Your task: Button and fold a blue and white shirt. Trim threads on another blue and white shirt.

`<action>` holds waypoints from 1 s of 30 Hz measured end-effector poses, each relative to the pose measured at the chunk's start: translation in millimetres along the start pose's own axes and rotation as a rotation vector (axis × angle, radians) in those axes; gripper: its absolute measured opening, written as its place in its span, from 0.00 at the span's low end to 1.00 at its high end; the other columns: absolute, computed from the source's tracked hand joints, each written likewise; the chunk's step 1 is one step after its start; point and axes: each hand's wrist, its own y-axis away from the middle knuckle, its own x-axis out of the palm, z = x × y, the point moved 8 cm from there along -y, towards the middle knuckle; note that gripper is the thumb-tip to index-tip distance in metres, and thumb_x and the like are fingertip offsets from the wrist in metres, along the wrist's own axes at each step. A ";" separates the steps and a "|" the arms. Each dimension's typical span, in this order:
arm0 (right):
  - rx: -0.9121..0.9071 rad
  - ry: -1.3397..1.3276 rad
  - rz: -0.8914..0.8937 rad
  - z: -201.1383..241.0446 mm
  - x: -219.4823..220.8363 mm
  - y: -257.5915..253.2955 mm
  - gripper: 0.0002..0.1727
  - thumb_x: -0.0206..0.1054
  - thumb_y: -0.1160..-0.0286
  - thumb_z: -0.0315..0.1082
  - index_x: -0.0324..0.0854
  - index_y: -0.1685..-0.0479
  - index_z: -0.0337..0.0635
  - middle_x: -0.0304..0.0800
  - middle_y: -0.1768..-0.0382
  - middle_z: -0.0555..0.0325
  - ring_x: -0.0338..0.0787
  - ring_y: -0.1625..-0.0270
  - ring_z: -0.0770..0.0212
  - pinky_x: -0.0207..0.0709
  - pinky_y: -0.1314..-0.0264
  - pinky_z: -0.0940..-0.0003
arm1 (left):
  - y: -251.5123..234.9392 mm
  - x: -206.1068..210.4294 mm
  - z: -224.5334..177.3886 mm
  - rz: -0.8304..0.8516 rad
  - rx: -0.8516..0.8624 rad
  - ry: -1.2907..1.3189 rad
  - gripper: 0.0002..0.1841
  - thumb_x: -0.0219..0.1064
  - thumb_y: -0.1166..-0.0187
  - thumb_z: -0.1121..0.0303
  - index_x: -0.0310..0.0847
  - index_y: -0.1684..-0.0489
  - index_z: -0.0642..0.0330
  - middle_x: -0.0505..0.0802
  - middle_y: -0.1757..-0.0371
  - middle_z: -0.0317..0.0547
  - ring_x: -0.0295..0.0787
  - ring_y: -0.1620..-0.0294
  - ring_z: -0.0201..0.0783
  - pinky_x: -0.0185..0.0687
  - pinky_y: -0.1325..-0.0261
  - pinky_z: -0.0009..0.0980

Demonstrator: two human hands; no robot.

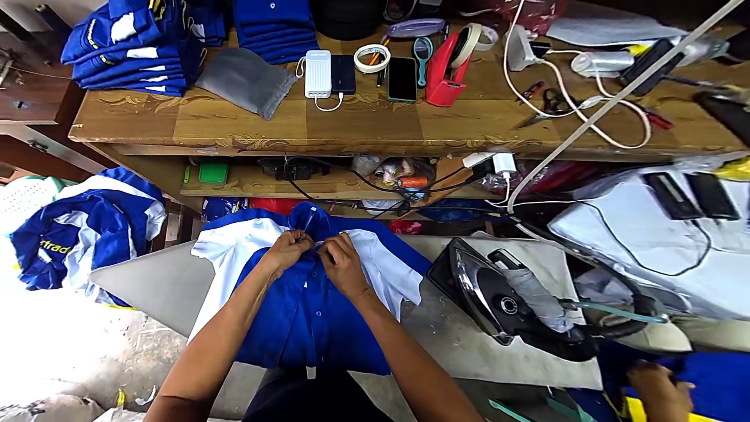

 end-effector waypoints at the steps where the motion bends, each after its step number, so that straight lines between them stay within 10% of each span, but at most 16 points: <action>1: -0.001 0.006 -0.001 -1.0 0.1 0.1 0.08 0.65 0.26 0.26 0.87 0.72 0.37 0.92 0.64 0.49 0.90 0.51 0.52 0.79 0.37 0.65 | 1.9 -3.4 -1.6 -0.020 0.008 0.082 0.08 0.58 0.15 0.73 0.79 0.65 0.59 0.78 0.76 0.30 0.70 0.79 0.23 0.67 0.74 0.20; 4: 0.003 0.009 0.006 -3.7 -0.4 2.0 0.08 0.66 0.26 0.27 0.87 0.72 0.38 0.92 0.64 0.49 0.89 0.52 0.52 0.79 0.39 0.65 | 6.5 -22.8 -9.5 -0.129 0.067 -0.044 0.07 0.59 0.14 0.70 0.80 0.61 0.62 0.79 0.73 0.33 0.72 0.77 0.25 0.69 0.72 0.22; 9: 0.014 0.008 -0.004 -4.4 0.2 2.6 0.06 0.68 0.27 0.27 0.87 0.71 0.38 0.91 0.64 0.51 0.88 0.52 0.53 0.79 0.39 0.65 | 37.9 -21.2 -22.9 -0.091 0.003 -0.673 0.28 0.55 0.10 0.53 0.66 0.15 0.57 0.91 0.45 0.57 0.89 0.48 0.51 0.82 0.37 0.52; 13: 0.005 0.006 -0.005 -2.7 -1.5 1.5 0.06 0.68 0.27 0.26 0.86 0.71 0.38 0.91 0.64 0.49 0.89 0.51 0.53 0.78 0.37 0.65 | 55.2 -5.4 -23.3 -0.028 -0.015 -0.839 0.29 0.57 0.10 0.56 0.66 0.10 0.52 0.88 0.30 0.61 0.86 0.30 0.59 0.75 0.24 0.57; 30: 0.003 0.034 0.000 -3.2 1.7 7.8 0.07 0.65 0.29 0.25 0.84 0.74 0.38 0.89 0.67 0.50 0.87 0.54 0.52 0.77 0.41 0.65 | 55.0 7.5 -26.9 -0.064 -0.034 -0.903 0.19 0.60 0.12 0.59 0.86 0.28 0.48 0.93 0.36 0.50 0.88 0.32 0.52 0.77 0.27 0.57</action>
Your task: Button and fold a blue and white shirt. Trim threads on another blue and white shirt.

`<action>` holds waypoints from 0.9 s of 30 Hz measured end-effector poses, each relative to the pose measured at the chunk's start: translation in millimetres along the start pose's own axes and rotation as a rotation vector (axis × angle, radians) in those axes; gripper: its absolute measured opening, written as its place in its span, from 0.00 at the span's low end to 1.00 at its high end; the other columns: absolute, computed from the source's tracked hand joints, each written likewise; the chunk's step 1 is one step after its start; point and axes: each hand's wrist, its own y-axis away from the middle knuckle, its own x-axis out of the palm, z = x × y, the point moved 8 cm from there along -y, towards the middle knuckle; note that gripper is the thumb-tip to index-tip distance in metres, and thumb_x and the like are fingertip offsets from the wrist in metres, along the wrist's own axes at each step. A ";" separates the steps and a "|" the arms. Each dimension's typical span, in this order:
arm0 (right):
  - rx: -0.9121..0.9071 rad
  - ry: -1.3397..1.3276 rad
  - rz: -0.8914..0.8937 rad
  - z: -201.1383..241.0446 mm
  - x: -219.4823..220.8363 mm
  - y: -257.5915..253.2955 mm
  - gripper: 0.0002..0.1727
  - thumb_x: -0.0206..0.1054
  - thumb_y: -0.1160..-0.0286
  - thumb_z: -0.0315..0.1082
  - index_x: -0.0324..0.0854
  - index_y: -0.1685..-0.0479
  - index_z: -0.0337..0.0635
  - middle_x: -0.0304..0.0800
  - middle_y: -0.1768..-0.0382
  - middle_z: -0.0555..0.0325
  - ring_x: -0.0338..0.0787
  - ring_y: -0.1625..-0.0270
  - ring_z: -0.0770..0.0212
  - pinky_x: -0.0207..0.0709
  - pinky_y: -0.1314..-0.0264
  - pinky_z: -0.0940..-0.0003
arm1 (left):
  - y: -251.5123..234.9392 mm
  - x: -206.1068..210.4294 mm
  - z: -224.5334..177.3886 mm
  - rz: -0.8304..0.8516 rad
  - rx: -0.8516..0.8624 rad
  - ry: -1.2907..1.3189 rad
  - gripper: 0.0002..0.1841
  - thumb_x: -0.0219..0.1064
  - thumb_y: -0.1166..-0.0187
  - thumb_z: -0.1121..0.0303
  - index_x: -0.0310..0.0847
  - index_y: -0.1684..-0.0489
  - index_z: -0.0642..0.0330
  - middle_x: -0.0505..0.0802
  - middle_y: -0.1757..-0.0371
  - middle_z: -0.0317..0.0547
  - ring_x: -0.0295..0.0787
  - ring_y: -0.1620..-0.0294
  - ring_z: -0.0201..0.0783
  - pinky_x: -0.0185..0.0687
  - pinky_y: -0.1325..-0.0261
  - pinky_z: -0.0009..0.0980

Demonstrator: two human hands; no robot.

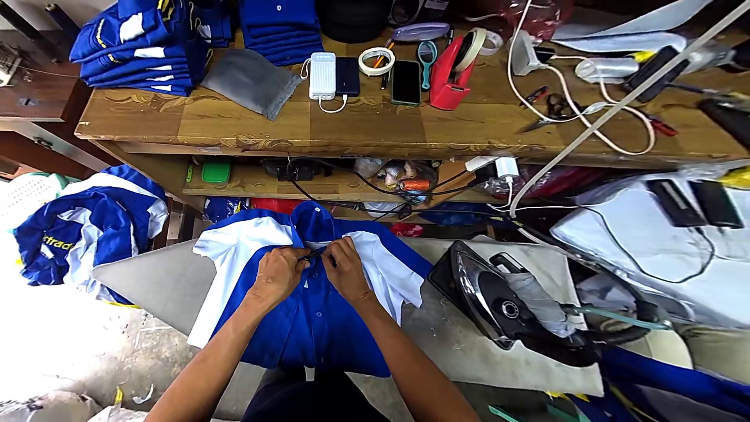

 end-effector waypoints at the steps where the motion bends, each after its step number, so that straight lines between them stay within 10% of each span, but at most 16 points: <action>1: 0.004 0.002 0.000 -0.2 0.2 0.6 0.07 0.66 0.29 0.26 0.84 0.74 0.38 0.88 0.67 0.50 0.87 0.54 0.52 0.78 0.42 0.65 | 0.1 1.0 0.6 0.000 0.000 0.003 0.19 0.60 0.12 0.59 0.87 0.29 0.48 0.93 0.36 0.50 0.88 0.31 0.52 0.77 0.27 0.57; 14: -0.011 0.012 -0.005 1.3 0.4 2.0 0.06 0.68 0.32 0.26 0.82 0.75 0.38 0.87 0.70 0.50 0.87 0.57 0.52 0.79 0.45 0.65 | 0.3 7.0 10.2 -0.038 0.018 0.106 0.16 0.61 0.13 0.61 0.90 0.34 0.47 0.95 0.39 0.45 0.90 0.35 0.47 0.79 0.29 0.55; 21: 0.012 0.027 0.002 -8.2 1.7 0.7 0.06 0.69 0.30 0.27 0.83 0.73 0.37 0.87 0.69 0.49 0.87 0.57 0.51 0.79 0.44 0.63 | -14.6 -23.3 30.6 -0.200 -0.012 0.342 0.19 0.64 0.15 0.58 0.85 0.31 0.58 0.95 0.57 0.47 0.92 0.59 0.40 0.86 0.45 0.44; 27: 0.019 0.059 0.035 -12.8 4.6 3.2 0.04 0.68 0.29 0.28 0.86 0.69 0.39 0.90 0.64 0.49 0.88 0.53 0.50 0.79 0.40 0.62 | -73.6 -99.0 57.4 -0.474 -0.020 0.337 0.19 0.66 0.15 0.67 0.81 0.30 0.64 0.92 0.44 0.61 0.91 0.44 0.55 0.84 0.35 0.57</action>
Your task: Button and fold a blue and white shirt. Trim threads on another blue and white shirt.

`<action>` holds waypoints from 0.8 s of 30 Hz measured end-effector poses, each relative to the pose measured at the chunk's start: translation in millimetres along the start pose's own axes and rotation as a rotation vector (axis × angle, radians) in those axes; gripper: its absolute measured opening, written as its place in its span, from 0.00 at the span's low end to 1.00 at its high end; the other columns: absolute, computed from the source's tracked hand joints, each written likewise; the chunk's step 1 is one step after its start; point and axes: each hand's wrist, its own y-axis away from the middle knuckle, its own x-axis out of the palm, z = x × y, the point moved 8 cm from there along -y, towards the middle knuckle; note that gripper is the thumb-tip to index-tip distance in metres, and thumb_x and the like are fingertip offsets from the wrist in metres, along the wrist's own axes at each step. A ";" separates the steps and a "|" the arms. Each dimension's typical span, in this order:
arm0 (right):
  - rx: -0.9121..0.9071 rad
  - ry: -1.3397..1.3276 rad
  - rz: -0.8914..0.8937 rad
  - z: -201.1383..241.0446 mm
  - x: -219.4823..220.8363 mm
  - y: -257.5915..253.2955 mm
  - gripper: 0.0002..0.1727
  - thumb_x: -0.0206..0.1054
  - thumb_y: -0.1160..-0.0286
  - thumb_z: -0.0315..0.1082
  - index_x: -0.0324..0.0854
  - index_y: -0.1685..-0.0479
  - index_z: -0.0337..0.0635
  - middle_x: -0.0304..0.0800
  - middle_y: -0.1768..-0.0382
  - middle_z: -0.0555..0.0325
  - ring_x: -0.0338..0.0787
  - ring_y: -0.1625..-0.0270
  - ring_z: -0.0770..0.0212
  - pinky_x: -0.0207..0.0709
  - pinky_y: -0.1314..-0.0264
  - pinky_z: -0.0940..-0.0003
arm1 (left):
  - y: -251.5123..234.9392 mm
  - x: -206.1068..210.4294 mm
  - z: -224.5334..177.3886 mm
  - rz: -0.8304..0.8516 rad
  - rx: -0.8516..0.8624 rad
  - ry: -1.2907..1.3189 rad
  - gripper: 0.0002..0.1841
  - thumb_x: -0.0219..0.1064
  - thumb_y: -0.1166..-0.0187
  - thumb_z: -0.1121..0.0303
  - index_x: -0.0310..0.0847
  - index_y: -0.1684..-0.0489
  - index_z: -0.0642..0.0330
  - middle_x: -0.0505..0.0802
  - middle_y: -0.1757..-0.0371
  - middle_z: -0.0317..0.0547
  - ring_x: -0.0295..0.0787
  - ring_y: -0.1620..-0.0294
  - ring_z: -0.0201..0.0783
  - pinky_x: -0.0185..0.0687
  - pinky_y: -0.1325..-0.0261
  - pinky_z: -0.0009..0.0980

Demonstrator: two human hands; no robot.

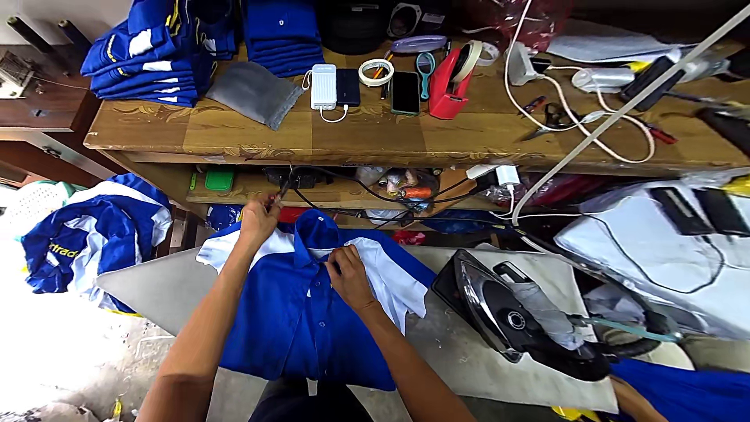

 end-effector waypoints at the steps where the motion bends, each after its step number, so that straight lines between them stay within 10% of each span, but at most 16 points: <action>1: 0.000 0.004 0.009 -0.4 0.7 0.1 0.04 0.67 0.28 0.29 0.86 0.68 0.39 0.91 0.62 0.50 0.88 0.51 0.50 0.80 0.39 0.62 | -20.5 -7.4 -3.0 -0.064 0.036 -0.025 0.19 0.66 0.16 0.68 0.81 0.29 0.65 0.89 0.40 0.65 0.89 0.40 0.59 0.82 0.33 0.58; 8: 0.028 0.018 0.089 -3.8 -1.9 0.8 0.10 0.63 0.19 0.33 0.92 0.54 0.45 0.95 0.46 0.58 0.90 0.39 0.57 0.80 0.30 0.66 | -140.6 -28.8 -30.8 -0.170 0.230 -0.353 0.17 0.63 0.15 0.70 0.84 0.31 0.64 0.87 0.32 0.65 0.80 0.26 0.65 0.73 0.23 0.60; 13: 0.081 0.009 0.111 -14.7 -14.9 -5.5 0.16 0.62 0.18 0.34 0.90 0.38 0.45 0.92 0.34 0.56 0.88 0.32 0.52 0.79 0.25 0.58 | -119.8 -25.8 -45.3 -0.122 0.305 -0.415 0.22 0.67 0.17 0.60 0.82 0.27 0.58 0.81 0.21 0.61 0.69 0.17 0.67 0.66 0.22 0.66; 19: 0.393 0.182 0.336 -83.3 -26.8 -27.1 0.40 0.69 0.22 0.55 0.68 0.12 0.48 0.81 0.24 0.41 0.76 0.21 0.32 0.63 0.23 0.25 | -17.3 52.2 44.1 0.554 0.129 -0.312 0.47 0.76 0.29 0.40 0.62 0.09 0.48 0.84 0.23 0.55 0.77 0.20 0.59 0.62 0.18 0.69; 21: 0.488 0.177 0.473 -105.5 -20.7 -29.8 0.36 0.71 0.22 0.54 0.74 0.18 0.45 0.86 0.31 0.36 0.78 0.24 0.31 0.61 0.22 0.25 | -8.7 67.8 65.4 0.590 0.088 -0.340 0.36 0.73 0.22 0.46 0.73 0.17 0.56 0.90 0.33 0.59 0.83 0.27 0.61 0.66 0.21 0.69; 24: 0.430 0.187 0.512 -114.8 -10.7 -38.2 0.18 0.70 0.20 0.44 0.90 0.55 0.35 0.92 0.52 0.38 0.88 0.39 0.37 0.71 0.32 0.32 | -11.7 72.0 68.9 0.494 0.171 -0.348 0.15 0.70 0.18 0.58 0.91 0.49 0.62 0.92 0.44 0.58 0.85 0.34 0.60 0.72 0.27 0.66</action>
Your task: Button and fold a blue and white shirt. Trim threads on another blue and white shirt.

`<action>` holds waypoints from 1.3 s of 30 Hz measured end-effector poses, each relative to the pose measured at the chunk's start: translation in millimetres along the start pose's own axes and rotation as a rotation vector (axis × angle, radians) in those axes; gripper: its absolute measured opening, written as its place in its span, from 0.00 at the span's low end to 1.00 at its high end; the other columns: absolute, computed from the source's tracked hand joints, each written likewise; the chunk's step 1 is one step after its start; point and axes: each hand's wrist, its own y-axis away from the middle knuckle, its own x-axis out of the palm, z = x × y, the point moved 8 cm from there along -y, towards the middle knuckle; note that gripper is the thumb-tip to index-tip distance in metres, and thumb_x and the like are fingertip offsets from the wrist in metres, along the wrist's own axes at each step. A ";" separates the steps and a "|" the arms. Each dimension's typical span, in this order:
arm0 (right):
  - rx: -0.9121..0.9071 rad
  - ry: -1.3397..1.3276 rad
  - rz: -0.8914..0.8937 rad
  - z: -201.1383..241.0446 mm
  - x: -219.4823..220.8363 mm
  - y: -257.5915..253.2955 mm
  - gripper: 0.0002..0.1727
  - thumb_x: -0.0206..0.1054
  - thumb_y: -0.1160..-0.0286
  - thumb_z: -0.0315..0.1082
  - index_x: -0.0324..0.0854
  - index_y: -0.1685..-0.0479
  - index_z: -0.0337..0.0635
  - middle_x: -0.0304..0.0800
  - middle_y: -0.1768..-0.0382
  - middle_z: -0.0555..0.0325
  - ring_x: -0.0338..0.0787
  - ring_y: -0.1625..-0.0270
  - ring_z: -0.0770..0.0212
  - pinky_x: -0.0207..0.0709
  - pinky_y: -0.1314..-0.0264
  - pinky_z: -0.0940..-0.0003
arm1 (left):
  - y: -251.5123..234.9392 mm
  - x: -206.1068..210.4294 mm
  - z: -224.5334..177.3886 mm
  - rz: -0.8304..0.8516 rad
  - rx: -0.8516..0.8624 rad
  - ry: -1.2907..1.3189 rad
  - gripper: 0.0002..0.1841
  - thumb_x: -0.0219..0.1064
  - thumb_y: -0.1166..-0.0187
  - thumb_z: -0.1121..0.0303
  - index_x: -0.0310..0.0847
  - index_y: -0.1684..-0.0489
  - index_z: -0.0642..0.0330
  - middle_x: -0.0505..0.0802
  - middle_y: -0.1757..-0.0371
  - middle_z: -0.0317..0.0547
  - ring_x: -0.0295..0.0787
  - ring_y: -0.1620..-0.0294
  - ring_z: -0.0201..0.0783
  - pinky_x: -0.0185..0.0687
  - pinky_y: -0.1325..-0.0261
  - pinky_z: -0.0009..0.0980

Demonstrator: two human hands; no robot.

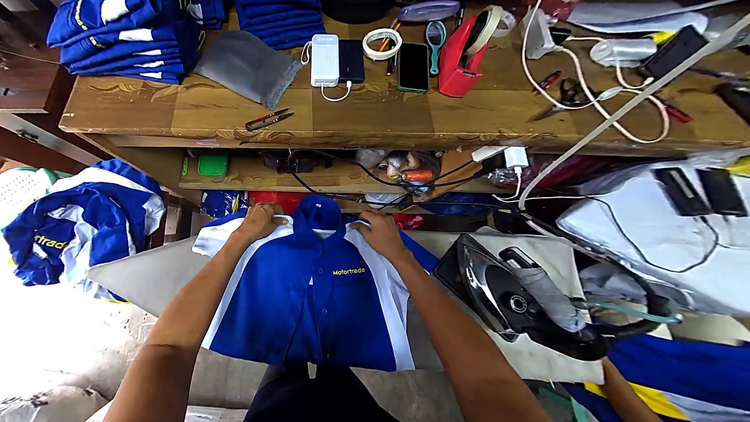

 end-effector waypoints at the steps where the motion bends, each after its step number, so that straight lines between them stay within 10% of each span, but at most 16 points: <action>1: 0.007 0.034 -0.025 2.1 -2.5 -3.4 0.16 0.70 0.20 0.42 0.90 0.59 0.35 0.93 0.54 0.39 0.89 0.42 0.38 0.71 0.33 0.33 | -0.5 -5.6 -0.8 -0.065 0.000 -0.026 0.13 0.70 0.18 0.59 0.92 0.53 0.61 0.93 0.46 0.56 0.86 0.36 0.60 0.73 0.29 0.66; 9: -0.023 0.023 -0.259 34.3 -8.5 19.3 0.18 0.69 0.28 0.27 0.86 0.38 0.41 0.85 0.36 0.39 0.81 0.30 0.36 0.75 0.32 0.37 | 56.6 -6.4 -30.8 -0.596 -0.067 -0.068 0.17 0.69 0.22 0.66 0.86 0.39 0.64 0.87 0.37 0.65 0.81 0.30 0.66 0.77 0.30 0.62; 16: -0.106 -0.237 0.071 70.2 46.9 76.8 0.16 0.60 0.16 0.37 0.89 0.43 0.38 0.93 0.50 0.47 0.93 0.47 0.53 0.84 0.36 0.56 | 112.5 78.4 -80.7 -0.317 -0.208 -0.014 0.29 0.71 0.27 0.44 0.87 0.43 0.62 0.93 0.44 0.56 0.92 0.43 0.55 0.87 0.44 0.54; 24: -0.061 -0.077 0.179 97.9 60.7 76.3 0.13 0.62 0.19 0.33 0.88 0.47 0.36 0.90 0.47 0.43 0.88 0.37 0.45 0.78 0.32 0.51 | 108.2 80.7 -71.4 -0.156 -0.352 0.251 0.15 0.62 0.19 0.64 0.88 0.45 0.63 0.95 0.50 0.55 0.93 0.47 0.50 0.85 0.40 0.53; 28: -0.019 -0.045 0.249 102.5 59.9 74.2 0.13 0.60 0.20 0.30 0.86 0.46 0.34 0.89 0.45 0.41 0.87 0.35 0.44 0.77 0.32 0.48 | 107.6 89.6 -62.9 -0.131 -0.400 0.886 0.08 0.67 0.18 0.72 0.86 0.49 0.68 0.90 0.63 0.46 0.85 0.72 0.31 0.85 0.67 0.28; 32: -0.017 -0.098 0.254 98.6 56.0 75.7 0.13 0.59 0.18 0.31 0.84 0.46 0.32 0.90 0.48 0.39 0.89 0.40 0.41 0.79 0.36 0.44 | 109.5 94.7 -63.7 -0.079 -0.465 1.128 0.07 0.65 0.17 0.74 0.83 0.48 0.65 0.87 0.65 0.41 0.80 0.73 0.30 0.79 0.70 0.26; 39: 0.025 -0.550 0.190 78.4 53.4 73.8 0.12 0.66 0.24 0.32 0.88 0.50 0.34 0.93 0.58 0.49 0.92 0.57 0.61 0.84 0.46 0.63 | 106.2 104.3 -73.6 -0.030 -0.499 1.331 0.08 0.61 0.16 0.77 0.81 0.46 0.64 0.86 0.65 0.40 0.83 0.70 0.32 0.84 0.65 0.30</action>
